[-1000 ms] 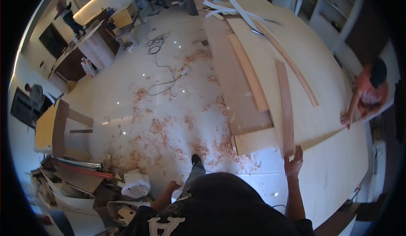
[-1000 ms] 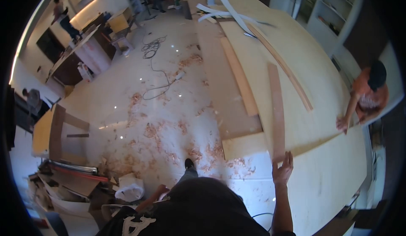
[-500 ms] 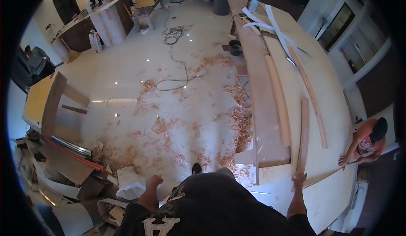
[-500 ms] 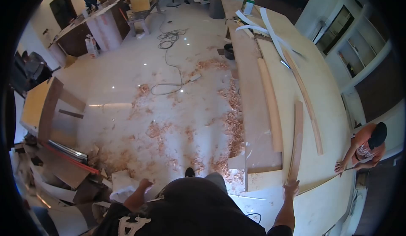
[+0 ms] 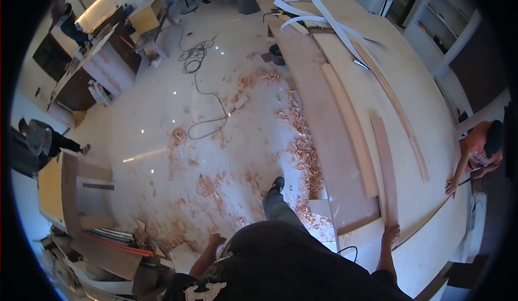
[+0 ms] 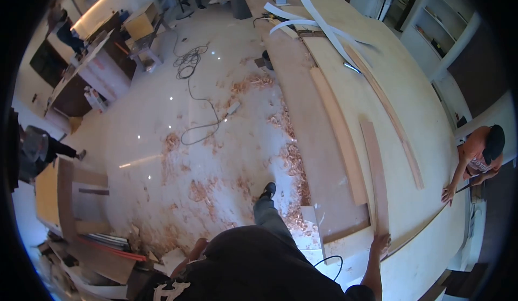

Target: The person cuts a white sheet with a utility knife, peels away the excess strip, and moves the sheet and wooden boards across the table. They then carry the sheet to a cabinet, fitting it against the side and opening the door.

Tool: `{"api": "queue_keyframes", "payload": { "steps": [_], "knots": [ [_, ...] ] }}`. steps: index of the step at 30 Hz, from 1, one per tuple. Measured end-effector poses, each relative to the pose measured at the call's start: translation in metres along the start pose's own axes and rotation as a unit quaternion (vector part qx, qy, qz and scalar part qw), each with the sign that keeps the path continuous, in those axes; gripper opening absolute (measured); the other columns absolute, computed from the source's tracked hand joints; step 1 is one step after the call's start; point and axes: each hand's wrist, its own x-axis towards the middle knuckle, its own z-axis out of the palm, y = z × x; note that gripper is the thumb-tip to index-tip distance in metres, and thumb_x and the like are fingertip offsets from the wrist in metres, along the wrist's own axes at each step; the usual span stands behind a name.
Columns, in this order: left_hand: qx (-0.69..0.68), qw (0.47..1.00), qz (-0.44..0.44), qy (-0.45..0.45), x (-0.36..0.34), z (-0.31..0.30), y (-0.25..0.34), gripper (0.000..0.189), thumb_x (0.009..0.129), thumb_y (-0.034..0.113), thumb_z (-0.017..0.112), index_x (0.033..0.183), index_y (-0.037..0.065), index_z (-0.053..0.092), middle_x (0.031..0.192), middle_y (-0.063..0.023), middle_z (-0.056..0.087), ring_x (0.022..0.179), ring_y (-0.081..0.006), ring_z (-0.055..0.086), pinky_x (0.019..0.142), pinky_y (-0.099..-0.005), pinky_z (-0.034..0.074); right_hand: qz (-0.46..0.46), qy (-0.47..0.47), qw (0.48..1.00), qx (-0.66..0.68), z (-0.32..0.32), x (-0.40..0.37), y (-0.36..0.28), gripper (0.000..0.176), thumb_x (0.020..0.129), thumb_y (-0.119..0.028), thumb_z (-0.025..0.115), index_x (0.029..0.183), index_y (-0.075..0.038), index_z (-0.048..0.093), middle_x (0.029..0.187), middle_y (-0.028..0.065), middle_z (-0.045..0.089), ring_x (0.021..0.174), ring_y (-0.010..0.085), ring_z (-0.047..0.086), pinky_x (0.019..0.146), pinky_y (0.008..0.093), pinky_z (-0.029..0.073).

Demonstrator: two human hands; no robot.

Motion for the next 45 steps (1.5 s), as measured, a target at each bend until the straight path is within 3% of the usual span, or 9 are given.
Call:
{"api": "queue_keyframes", "payload": {
  "steps": [5, 11, 16, 19, 23, 28, 35, 42, 45],
  "knots": [
    [0.019, 0.999, -0.023, -0.03, 0.053, -0.099, 0.012, 0.051, 0.069, 0.048, 0.071, 0.094, 0.004, 0.074, 0.103, -0.0209, 0.07, 0.1, -0.0374, 0.066, 0.09, -0.0449, 0.052, 0.19, -0.047, 0.978, -0.067, 0.001, -0.007, -0.058, 0.097, 0.09, -0.077, 0.033, 0.156, -0.007, 0.019, 0.161, 0.0233, 0.015, 0.149, 0.0427, 0.014, 0.115, 0.0598, 0.018],
    [0.065, 0.994, -0.076, -0.049, 0.154, -0.248, 0.052, 0.055, 0.074, 0.047, 0.068, 0.105, 0.001, 0.071, 0.112, -0.0224, 0.068, 0.109, -0.0373, 0.063, 0.095, -0.0436, 0.05, 0.268, -0.059, 0.955, -0.11, 0.009, 0.008, -0.074, 0.102, 0.087, -0.082, 0.028, 0.157, -0.009, 0.016, 0.162, 0.0216, 0.013, 0.149, 0.0405, 0.014, 0.114, 0.0617, 0.018],
    [0.0, 0.991, 0.051, 0.123, 0.203, -0.33, 0.149, 0.054, 0.077, 0.039, 0.065, 0.11, -0.004, 0.067, 0.113, -0.0261, 0.066, 0.111, -0.0401, 0.061, 0.098, -0.0438, 0.048, 0.272, -0.067, 0.955, -0.102, 0.007, 0.005, -0.076, 0.104, 0.086, -0.084, 0.028, 0.157, -0.01, 0.014, 0.163, 0.0209, 0.011, 0.15, 0.04, 0.013, 0.113, 0.0641, 0.019],
    [0.079, 0.98, 0.157, 0.091, 0.246, -0.342, 0.193, 0.052, 0.076, 0.036, 0.065, 0.108, -0.005, 0.068, 0.112, -0.0267, 0.066, 0.109, -0.041, 0.062, 0.097, -0.0447, 0.048, 0.285, -0.073, 0.951, -0.09, 0.008, 0.011, -0.075, 0.105, 0.085, -0.084, 0.031, 0.158, -0.01, 0.012, 0.164, 0.0193, 0.008, 0.15, 0.0399, 0.01, 0.113, 0.0652, 0.017],
    [0.1, 0.978, 0.177, 0.042, 0.264, -0.352, 0.261, 0.05, 0.075, 0.034, 0.064, 0.106, -0.005, 0.068, 0.11, -0.0281, 0.067, 0.107, -0.0417, 0.062, 0.095, -0.0462, 0.049, 0.27, -0.078, 0.96, 0.003, -0.001, 0.012, -0.088, 0.1, 0.088, -0.075, 0.043, 0.157, -0.008, 0.015, 0.164, 0.0182, 0.008, 0.15, 0.0397, 0.01, 0.113, 0.0662, 0.015],
    [0.109, 0.959, 0.246, 0.086, 0.308, -0.379, 0.314, 0.047, 0.075, 0.031, 0.062, 0.106, -0.004, 0.068, 0.106, -0.0308, 0.066, 0.103, -0.043, 0.063, 0.092, -0.0479, 0.05, 0.091, 0.047, 0.987, 0.128, 0.004, -0.01, -0.148, 0.09, 0.086, -0.05, 0.067, 0.154, -0.007, 0.026, 0.162, 0.0189, 0.017, 0.15, 0.0411, 0.013, 0.113, 0.0681, 0.014],
    [-0.044, 0.875, 0.391, 0.281, 0.323, -0.506, 0.522, 0.031, 0.085, 0.017, 0.057, 0.108, -0.001, 0.067, 0.089, -0.0249, 0.069, 0.083, -0.0401, 0.068, 0.076, -0.0462, 0.055, -0.006, 0.01, 0.97, 0.244, -0.045, -0.052, -0.284, 0.077, 0.083, -0.028, 0.072, 0.146, 0.002, 0.039, 0.151, 0.0267, 0.038, 0.143, 0.0438, 0.031, 0.114, 0.0561, 0.028],
    [-0.004, 0.776, 0.609, 0.162, 0.335, -0.577, 0.785, 0.032, 0.085, 0.013, 0.061, 0.115, 0.0, 0.061, 0.089, -0.0206, 0.067, 0.083, -0.0368, 0.067, 0.075, -0.0438, 0.055, 0.185, 0.068, 0.935, 0.295, -0.077, -0.068, -0.335, 0.065, 0.08, -0.019, 0.074, 0.135, 0.006, 0.05, 0.127, 0.0311, 0.058, 0.116, 0.0468, 0.057, 0.098, 0.047, 0.048],
    [0.068, 0.668, 0.712, 0.204, 0.346, -0.567, 0.885, 0.048, 0.083, 0.013, 0.066, 0.127, 0.0, 0.055, 0.111, -0.0206, 0.064, 0.1, -0.0368, 0.064, 0.085, -0.0455, 0.053, 0.22, 0.076, 0.93, 0.285, -0.103, -0.08, -0.362, 0.062, 0.081, -0.02, 0.074, 0.132, 0.007, 0.051, 0.123, 0.0332, 0.059, 0.111, 0.0494, 0.058, 0.096, 0.0482, 0.048]
  ]
}}
